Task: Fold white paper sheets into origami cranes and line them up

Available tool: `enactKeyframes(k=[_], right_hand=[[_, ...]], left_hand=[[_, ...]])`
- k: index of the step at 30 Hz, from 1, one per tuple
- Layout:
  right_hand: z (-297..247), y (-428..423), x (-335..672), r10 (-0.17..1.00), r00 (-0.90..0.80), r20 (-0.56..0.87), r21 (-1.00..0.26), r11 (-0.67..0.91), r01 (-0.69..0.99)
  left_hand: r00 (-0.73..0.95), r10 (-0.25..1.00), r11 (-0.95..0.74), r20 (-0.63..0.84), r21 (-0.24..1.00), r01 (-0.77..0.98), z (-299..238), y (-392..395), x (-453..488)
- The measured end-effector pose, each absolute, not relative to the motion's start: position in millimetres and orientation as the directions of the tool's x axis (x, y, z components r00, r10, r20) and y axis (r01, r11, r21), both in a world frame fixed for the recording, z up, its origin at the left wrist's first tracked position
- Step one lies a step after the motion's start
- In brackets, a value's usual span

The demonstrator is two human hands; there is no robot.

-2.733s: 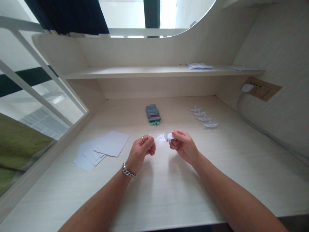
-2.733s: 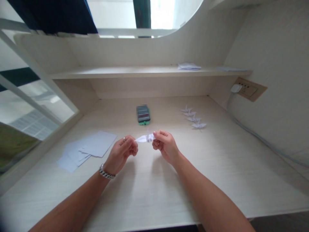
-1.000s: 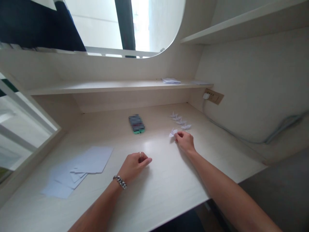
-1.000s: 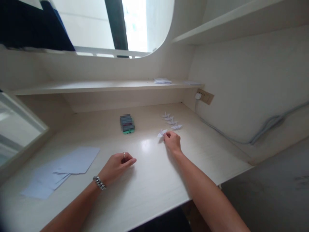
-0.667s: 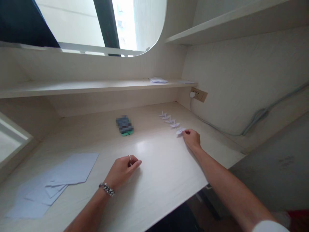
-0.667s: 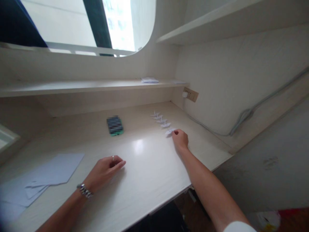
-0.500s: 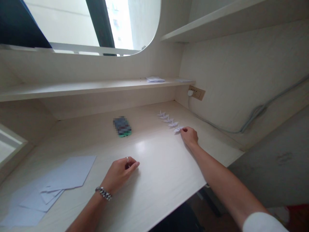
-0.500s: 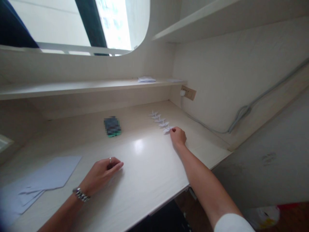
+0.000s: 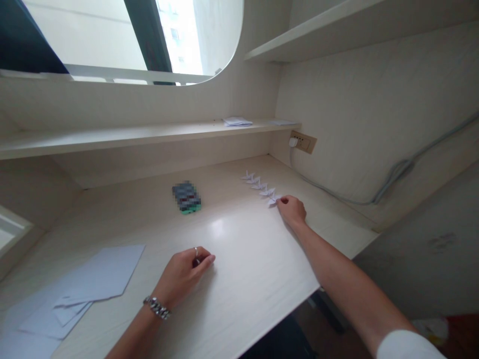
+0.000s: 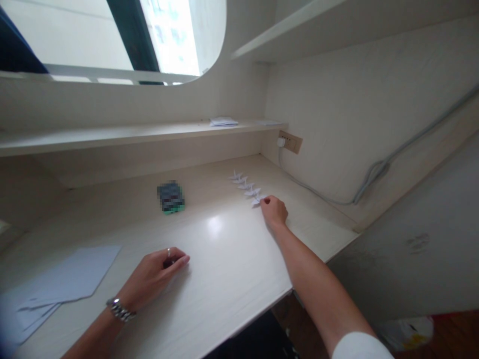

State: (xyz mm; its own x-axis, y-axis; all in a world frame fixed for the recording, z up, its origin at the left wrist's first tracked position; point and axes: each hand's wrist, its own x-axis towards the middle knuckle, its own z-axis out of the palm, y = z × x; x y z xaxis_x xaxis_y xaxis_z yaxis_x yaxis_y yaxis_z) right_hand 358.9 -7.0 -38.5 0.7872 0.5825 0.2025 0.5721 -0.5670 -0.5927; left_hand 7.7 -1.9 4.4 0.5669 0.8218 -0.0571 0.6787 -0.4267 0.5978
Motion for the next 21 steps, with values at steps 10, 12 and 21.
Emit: enactKeyframes(k=[10,12,21], right_hand=[[-39.6,-7.5,358.2,0.572,0.788,0.227,-0.583,-0.569,0.581],[-39.7,-7.3,357.9,0.57,0.789,0.229,-0.582,-0.57,0.58],[-39.4,-7.0,356.5,0.569,0.789,0.233,-0.577,-0.572,0.583]], left_hand=[[0.573,0.818,-0.44,-0.046,0.593,0.675,4.3,-2.5,7.5],[0.572,0.819,-0.438,-0.043,0.598,0.672,4.2,-2.1,7.3],[0.576,0.816,-0.441,-0.05,0.59,0.676,5.7,-2.5,7.4]])
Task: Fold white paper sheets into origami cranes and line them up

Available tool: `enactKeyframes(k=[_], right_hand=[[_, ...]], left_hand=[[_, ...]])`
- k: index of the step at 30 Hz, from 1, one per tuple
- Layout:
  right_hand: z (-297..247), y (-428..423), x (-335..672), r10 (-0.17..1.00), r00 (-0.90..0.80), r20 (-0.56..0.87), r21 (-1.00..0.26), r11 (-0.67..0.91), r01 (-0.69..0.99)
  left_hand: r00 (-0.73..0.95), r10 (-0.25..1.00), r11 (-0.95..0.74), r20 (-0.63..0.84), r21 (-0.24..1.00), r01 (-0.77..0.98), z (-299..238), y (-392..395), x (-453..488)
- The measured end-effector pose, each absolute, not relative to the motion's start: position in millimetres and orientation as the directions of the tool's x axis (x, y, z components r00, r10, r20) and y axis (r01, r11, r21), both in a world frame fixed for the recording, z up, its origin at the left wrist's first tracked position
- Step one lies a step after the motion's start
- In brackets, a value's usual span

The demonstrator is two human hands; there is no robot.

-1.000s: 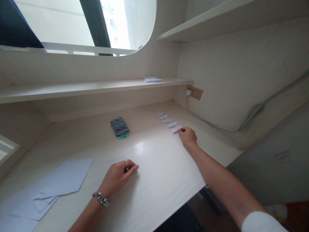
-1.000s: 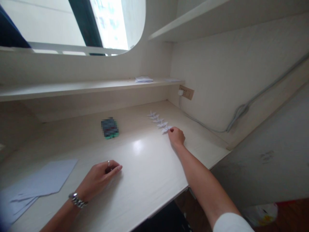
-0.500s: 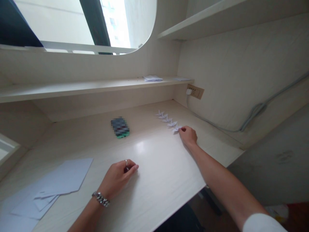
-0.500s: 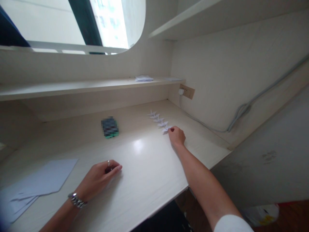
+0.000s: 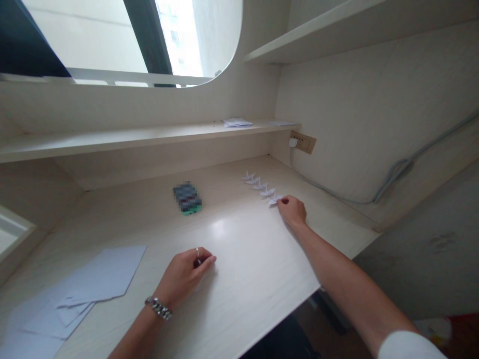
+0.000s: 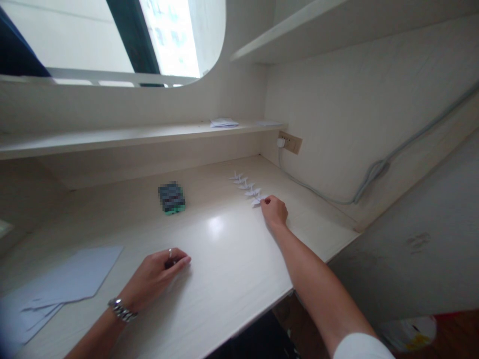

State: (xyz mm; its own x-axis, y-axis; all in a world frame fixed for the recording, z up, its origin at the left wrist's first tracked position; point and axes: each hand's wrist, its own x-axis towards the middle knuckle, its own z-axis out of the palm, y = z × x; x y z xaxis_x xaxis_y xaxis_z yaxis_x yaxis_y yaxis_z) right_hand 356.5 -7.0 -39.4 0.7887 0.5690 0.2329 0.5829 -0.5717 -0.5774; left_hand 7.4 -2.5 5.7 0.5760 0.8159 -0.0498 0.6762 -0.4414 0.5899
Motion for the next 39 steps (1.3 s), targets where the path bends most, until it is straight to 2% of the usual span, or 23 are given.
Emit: enactKeyframes(k=[7,11,19,23,29,34,39], right_hand=[[-35.7,-14.6,352.5,0.59,0.771,0.24,-0.563,-0.563,0.605],[-33.7,-29.3,331.0,0.673,0.703,0.23,-0.533,-0.518,0.669],[-32.7,-35.2,240.4,0.926,0.301,0.23,-0.483,-0.16,0.861],[-34.0,-14.6,197.9,0.967,0.151,0.207,-0.488,-0.032,0.872],[-37.2,6.4,169.5,0.981,0.058,0.183,-0.523,0.048,0.851],[-40.2,5.8,181.2,0.98,-0.075,0.187,-0.635,0.178,0.752],[-39.3,8.9,184.8,0.981,-0.125,0.151,-0.622,0.192,0.759]], left_hand=[[0.58,0.813,-0.438,-0.057,0.596,0.672,7.6,-2.9,6.1],[0.582,0.81,-0.431,-0.074,0.597,0.676,6.9,-2.7,3.7],[0.522,0.85,-0.416,-0.076,0.512,0.751,4.9,11.8,-11.0],[0.401,0.916,-0.369,-0.004,0.383,0.847,5.7,22.4,-28.5],[0.116,0.993,-0.12,0.03,0.315,0.941,5.3,40.0,-71.3],[-0.183,0.979,0.157,0.092,0.24,0.958,6.7,42.3,-131.0],[-0.326,0.942,0.308,0.077,0.179,0.934,-3.5,38.4,-166.8]])
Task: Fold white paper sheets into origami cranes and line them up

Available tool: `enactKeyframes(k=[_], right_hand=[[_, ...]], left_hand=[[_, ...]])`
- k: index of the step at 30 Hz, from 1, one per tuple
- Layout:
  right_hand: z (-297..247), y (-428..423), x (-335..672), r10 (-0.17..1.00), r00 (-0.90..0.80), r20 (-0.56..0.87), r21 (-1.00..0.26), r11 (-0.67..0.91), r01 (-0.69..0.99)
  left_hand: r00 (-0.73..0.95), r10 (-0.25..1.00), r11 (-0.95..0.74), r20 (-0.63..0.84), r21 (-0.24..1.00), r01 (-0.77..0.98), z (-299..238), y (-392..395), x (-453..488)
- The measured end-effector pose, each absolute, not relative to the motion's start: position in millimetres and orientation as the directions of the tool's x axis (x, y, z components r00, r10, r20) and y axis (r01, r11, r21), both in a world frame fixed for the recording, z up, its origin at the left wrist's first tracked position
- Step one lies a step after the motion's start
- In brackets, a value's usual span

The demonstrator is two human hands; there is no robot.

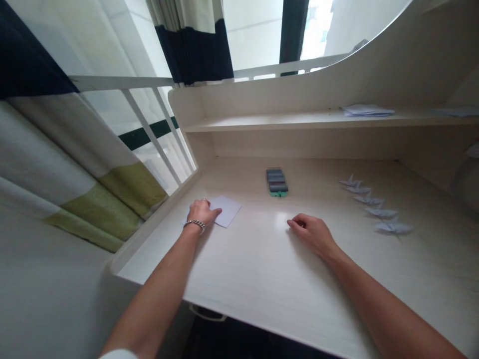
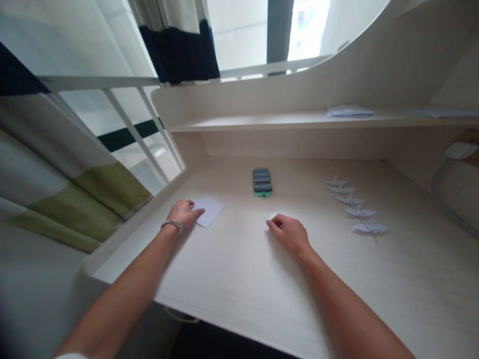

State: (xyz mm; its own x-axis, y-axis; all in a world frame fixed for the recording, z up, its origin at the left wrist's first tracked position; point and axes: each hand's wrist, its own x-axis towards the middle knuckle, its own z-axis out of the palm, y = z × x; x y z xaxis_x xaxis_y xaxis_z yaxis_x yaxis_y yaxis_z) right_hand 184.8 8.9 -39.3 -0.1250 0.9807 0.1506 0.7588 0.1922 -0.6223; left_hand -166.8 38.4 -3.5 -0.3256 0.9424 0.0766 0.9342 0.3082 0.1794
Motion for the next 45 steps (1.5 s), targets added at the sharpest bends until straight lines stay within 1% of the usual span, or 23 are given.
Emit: enactKeyframes(k=[7,16,27,32,35,38,42,45], right_hand=[[-37.4,7.6,186.0,0.976,-0.168,0.142,-0.641,0.22,0.735],[-36.5,7.9,187.0,0.973,-0.188,0.133,-0.643,0.229,0.731],[-39.9,10.7,188.2,0.972,-0.203,0.115,-0.626,0.23,0.745],[-36.6,9.3,187.8,0.973,-0.206,0.104,-0.616,0.226,0.755],[-35.8,8.7,187.4,0.973,-0.206,0.102,-0.618,0.224,0.754],[-35.7,8.4,187.3,0.973,-0.211,0.098,-0.633,0.224,0.741],[-34.7,7.5,188.2,0.968,-0.228,0.102,-0.66,0.237,0.713],[-33.2,7.0,187.6,0.971,-0.198,0.135,-0.701,0.235,0.674]], left_hand=[[-0.361,0.932,0.349,0.032,0.193,0.917,-5.6,44.5,-169.2],[-0.441,0.891,0.401,0.111,0.267,0.877,-2.2,42.2,-169.5],[-0.392,0.908,0.346,0.147,0.265,0.9,-2.3,43.4,-179.5],[-0.399,0.902,0.337,0.166,0.308,0.89,-6.1,43.3,-180.3],[-0.413,0.895,0.333,0.17,0.361,0.871,-8.2,43.0,-180.5],[-0.442,0.877,0.324,0.187,0.448,0.833,-6.8,41.8,-181.4],[-0.497,0.848,0.294,0.182,0.618,0.729,2.5,38.4,-182.9],[-0.482,0.869,0.222,0.113,0.78,0.585,10.7,33.0,-173.9]])
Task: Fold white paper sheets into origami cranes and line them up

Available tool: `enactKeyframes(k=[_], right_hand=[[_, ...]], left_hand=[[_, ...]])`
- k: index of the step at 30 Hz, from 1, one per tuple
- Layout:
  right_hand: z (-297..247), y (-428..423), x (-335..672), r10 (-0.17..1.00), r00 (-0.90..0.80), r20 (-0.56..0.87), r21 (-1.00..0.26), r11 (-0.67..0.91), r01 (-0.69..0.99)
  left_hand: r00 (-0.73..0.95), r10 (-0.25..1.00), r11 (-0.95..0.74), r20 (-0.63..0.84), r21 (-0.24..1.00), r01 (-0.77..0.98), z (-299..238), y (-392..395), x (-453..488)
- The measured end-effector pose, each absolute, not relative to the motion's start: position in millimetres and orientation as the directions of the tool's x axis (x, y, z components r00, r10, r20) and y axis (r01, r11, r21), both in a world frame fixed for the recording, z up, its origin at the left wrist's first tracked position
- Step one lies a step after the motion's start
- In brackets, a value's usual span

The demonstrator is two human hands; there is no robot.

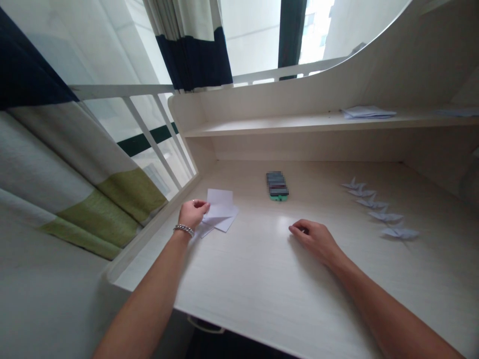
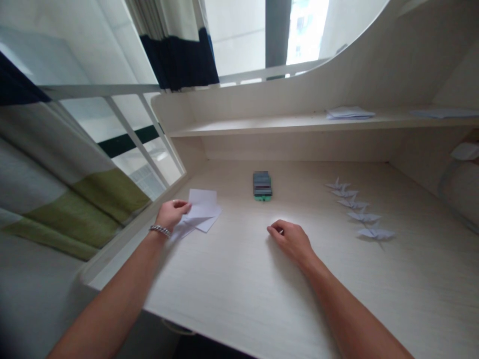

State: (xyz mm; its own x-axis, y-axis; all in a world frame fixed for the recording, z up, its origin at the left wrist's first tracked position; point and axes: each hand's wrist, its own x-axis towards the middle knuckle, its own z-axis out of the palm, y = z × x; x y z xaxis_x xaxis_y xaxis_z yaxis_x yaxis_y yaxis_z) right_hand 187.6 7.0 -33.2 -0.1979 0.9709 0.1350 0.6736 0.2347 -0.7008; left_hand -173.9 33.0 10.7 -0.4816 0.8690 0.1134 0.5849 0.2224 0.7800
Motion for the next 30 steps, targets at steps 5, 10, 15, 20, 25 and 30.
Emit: enactKeyframes(k=[5,10,15,20,25,30], right_hand=[[-31.0,5.7,180.3,0.987,-0.148,0.054,-0.913,0.109,0.392],[-32.9,5.5,180.3,0.995,-0.095,-0.015,-0.996,-0.007,0.086],[-39.3,11.2,198.0,1.0,-0.011,-0.008,-0.996,-0.007,0.089],[-37.7,12.8,208.1,0.997,-0.001,-0.071,-0.994,-0.071,0.087],[-35.6,7.7,207.0,0.994,-0.037,-0.101,-0.981,-0.093,0.17],[-35.3,-0.3,210.5,0.998,0.018,-0.068,-0.927,-0.07,0.369]], left_hand=[[-0.295,0.956,0.093,0.005,0.945,0.315,9.7,18.9,-115.0],[-0.085,0.994,0.089,-0.075,0.98,0.178,-5.8,6.0,-40.7],[0.028,0.995,0.087,-0.094,0.978,0.187,-14.8,-1.3,-28.0],[0.059,0.931,-0.314,0.361,0.704,0.637,-21.6,-9.9,-42.3],[0.458,0.634,-0.724,0.623,0.271,0.634,-28.8,-20.9,-28.1],[0.6,0.579,-0.807,0.552,0.281,0.52,-34.1,-26.5,-21.4]])
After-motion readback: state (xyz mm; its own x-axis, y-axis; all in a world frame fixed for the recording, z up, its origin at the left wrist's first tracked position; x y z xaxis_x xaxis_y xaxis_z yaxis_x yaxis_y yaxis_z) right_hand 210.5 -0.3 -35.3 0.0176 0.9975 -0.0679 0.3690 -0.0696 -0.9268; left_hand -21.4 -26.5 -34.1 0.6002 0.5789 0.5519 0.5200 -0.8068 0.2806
